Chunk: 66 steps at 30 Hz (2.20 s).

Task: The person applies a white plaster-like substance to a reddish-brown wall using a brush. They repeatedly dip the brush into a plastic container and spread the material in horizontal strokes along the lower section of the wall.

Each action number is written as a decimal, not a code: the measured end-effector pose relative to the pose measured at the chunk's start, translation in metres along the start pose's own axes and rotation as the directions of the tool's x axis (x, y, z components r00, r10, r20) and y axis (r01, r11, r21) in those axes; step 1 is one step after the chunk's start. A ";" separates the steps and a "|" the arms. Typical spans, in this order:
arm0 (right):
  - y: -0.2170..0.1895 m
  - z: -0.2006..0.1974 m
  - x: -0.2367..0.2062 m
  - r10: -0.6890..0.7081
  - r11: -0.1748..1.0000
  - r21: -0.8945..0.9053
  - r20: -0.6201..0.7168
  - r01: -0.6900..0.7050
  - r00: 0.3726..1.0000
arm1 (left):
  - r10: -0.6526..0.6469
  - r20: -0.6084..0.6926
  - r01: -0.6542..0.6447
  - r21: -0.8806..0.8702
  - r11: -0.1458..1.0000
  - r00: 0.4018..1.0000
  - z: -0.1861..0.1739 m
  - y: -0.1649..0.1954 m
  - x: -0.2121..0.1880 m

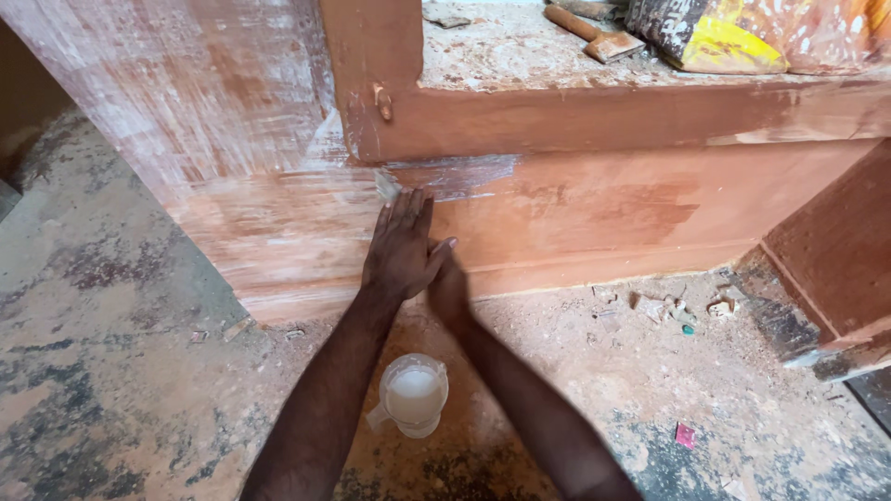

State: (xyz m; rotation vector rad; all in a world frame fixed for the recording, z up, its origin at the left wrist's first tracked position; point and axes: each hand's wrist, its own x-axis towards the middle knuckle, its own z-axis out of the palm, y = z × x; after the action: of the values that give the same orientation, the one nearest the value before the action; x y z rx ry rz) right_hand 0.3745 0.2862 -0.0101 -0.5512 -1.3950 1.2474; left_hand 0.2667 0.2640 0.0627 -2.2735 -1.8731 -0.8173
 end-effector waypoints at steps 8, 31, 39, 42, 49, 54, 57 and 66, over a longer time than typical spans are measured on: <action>-0.047 -0.181 0.035 0.062 0.889 0.450 -0.309 0.089 0.949 | -0.018 0.032 0.016 0.043 0.999 0.999 0.028 -0.020 -0.021; -0.011 -0.050 -0.012 -0.133 0.867 -0.484 0.006 0.119 0.991 | 0.015 -0.136 -0.013 0.017 1.000 0.991 0.017 -0.012 -0.030; -0.048 -0.161 0.044 0.409 0.893 0.281 -0.180 -0.352 0.895 | -0.024 -0.031 0.025 0.016 1.000 0.999 0.025 -0.014 -0.033; -0.079 -0.226 0.045 0.319 0.945 0.067 -0.387 -0.319 0.865 | -0.015 -0.015 0.015 0.044 0.999 1.000 0.029 -0.013 -0.036; -0.105 -0.280 0.015 -0.255 0.757 -0.625 -0.550 -0.189 0.795 | -0.005 -0.021 0.006 0.039 0.999 1.000 0.033 -0.019 -0.041; -0.082 -0.223 0.017 -0.086 0.935 -0.319 -0.630 -0.157 0.772 | -0.010 -0.006 0.010 0.035 0.999 1.000 0.034 -0.016 -0.041; -0.065 -0.160 0.024 0.020 0.861 -0.422 -0.532 -0.285 0.847 | -0.010 -0.020 0.010 0.017 1.000 1.000 0.029 -0.010 -0.045; -0.060 -0.045 -0.007 -0.069 0.805 -0.587 0.046 0.083 0.997 | 0.077 -0.154 -0.077 0.004 0.997 0.985 0.004 -0.004 -0.062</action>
State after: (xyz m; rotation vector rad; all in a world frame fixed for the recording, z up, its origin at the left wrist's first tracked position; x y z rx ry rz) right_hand 0.4362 0.2769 0.0324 -0.8957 -1.8145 0.7335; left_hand 0.2574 0.2119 0.0301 -2.1983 -1.7087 -0.9546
